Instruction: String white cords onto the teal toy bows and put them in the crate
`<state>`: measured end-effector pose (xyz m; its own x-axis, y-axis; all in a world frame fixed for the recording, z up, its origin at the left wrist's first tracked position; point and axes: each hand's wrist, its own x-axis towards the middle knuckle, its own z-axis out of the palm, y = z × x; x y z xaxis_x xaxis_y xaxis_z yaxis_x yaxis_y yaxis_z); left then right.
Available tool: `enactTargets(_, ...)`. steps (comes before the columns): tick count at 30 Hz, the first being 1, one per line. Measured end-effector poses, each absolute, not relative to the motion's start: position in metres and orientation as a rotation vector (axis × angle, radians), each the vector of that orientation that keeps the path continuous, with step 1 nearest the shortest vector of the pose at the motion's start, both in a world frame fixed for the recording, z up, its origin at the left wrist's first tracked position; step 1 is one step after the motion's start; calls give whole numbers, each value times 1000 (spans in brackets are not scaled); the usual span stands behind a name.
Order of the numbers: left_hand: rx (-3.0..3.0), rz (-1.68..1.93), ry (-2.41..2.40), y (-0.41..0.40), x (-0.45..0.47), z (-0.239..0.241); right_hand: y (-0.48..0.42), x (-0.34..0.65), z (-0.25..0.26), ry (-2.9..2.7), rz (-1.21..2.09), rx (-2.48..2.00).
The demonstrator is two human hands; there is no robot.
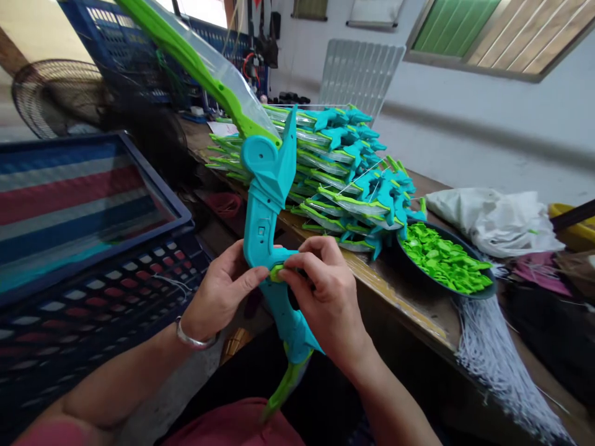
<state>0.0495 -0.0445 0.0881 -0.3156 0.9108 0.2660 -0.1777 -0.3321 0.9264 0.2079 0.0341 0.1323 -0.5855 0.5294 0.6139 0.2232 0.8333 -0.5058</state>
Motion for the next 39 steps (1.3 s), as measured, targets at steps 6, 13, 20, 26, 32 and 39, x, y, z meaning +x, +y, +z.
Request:
enactTargets(6, 1125, 1782, 1202, -52, 58, 93, 37, 212, 121, -2112, 876, -680)
enactTargets(13, 1272, 1755, 1320, -62, 69, 93, 36, 221, 113, -2019, 1218, -654)
enactTargets(20, 1349, 1668, 1443, -61, 76, 73, 34, 233, 104, -2079, 1053, -646)
enactTargets(26, 785, 1620, 1120, -45, 77, 54, 31, 251, 95, -1920, 1141, -588)
enactTargets(32, 348, 1640, 1097, -31, 59, 52, 121, 310, 77, -2084, 1069, -1138)
enactTargets(39, 288, 1699, 793, -13, 25, 61, 266, 426, 75, -1794, 399, -1768)
